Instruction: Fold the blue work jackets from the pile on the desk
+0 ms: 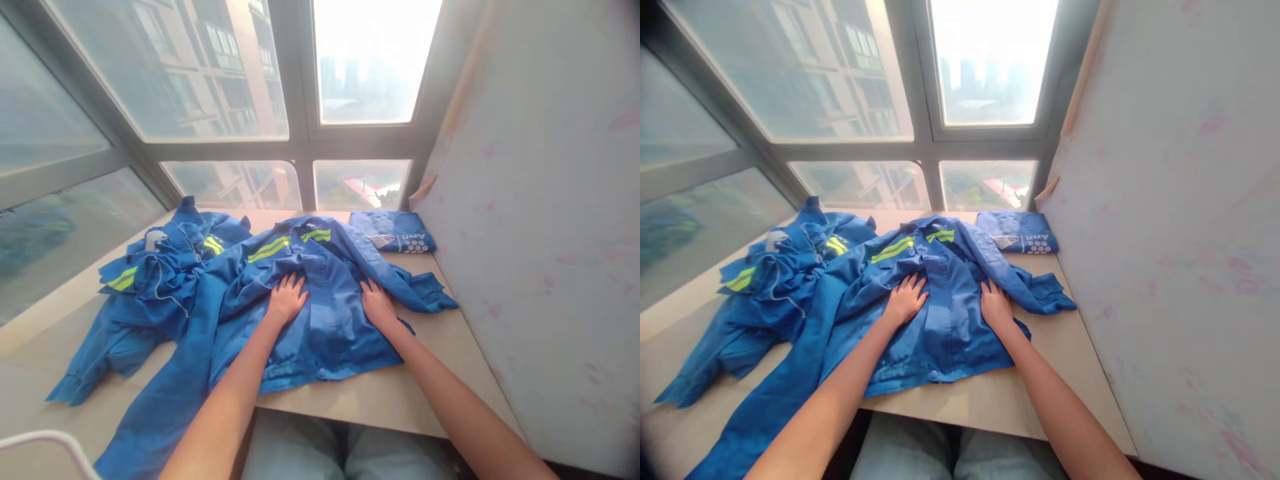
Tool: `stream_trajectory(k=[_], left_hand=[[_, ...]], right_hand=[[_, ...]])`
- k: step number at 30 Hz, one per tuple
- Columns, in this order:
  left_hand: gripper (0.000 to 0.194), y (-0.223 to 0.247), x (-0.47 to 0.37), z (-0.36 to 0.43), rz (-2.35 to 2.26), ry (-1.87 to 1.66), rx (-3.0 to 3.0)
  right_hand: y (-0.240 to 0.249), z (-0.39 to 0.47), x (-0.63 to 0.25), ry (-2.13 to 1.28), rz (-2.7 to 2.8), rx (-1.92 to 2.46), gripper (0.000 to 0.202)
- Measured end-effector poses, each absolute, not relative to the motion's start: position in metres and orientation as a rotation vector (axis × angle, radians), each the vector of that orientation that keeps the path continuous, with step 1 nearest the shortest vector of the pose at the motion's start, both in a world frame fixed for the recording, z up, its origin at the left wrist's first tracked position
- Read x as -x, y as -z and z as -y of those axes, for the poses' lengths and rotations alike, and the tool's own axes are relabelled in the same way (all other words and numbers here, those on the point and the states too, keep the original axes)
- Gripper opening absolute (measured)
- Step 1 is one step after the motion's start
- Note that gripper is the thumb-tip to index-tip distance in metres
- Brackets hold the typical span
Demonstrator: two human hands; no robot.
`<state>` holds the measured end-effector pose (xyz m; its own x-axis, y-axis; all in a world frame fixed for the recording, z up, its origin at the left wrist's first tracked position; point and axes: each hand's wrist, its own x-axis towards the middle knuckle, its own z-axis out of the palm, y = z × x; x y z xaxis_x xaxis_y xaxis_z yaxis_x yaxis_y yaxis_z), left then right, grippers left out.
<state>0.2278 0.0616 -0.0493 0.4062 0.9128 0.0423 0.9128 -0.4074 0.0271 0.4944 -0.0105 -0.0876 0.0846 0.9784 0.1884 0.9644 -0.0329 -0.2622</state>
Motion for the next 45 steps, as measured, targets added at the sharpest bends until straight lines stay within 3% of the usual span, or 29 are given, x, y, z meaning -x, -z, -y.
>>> stream_trajectory(k=[6, 15, 22, 26, 29, 35, 40, 45], left_hand=[[0.045, 0.051, -0.213, 0.007, 1.712, 0.146, 2.485], [0.059, 0.087, -0.078, 0.137, 1.621, 0.275, 2.483], [0.043, 0.073, -0.035, 0.146, 1.922, 0.631, 2.503], [0.043, 0.047, -0.033, 0.142, 2.318, 0.777, 2.406], [0.047, 0.025, -0.035, 0.139, 2.581, 0.939, 2.175], [0.046, 0.003, -0.033, 0.136, 2.664, 1.126, 2.005], [0.040, -0.001, -0.028, 0.144, 2.681, 0.966, 2.270], [0.041, -0.016, -0.032, 0.164, 2.657, 0.726, 2.079]], right_hand=[[0.076, 0.033, -0.533, -0.339, 1.999, 1.904, 0.044], [0.085, 0.166, -0.589, -0.709, 1.933, 1.500, 0.063], [0.091, 0.148, -0.558, -0.599, 1.591, 1.650, 0.040], [0.067, 0.129, -0.551, -0.672, 1.318, 1.624, 0.050], [0.038, 0.122, -0.551, -0.848, 1.125, 1.496, 0.046], [-0.004, 0.116, -0.559, -1.011, 1.068, 1.282, 0.063], [-0.004, 0.114, -0.568, -0.772, 1.125, 1.581, 0.039], [0.012, 0.128, -0.572, -0.705, 1.363, 1.649, 0.025]])
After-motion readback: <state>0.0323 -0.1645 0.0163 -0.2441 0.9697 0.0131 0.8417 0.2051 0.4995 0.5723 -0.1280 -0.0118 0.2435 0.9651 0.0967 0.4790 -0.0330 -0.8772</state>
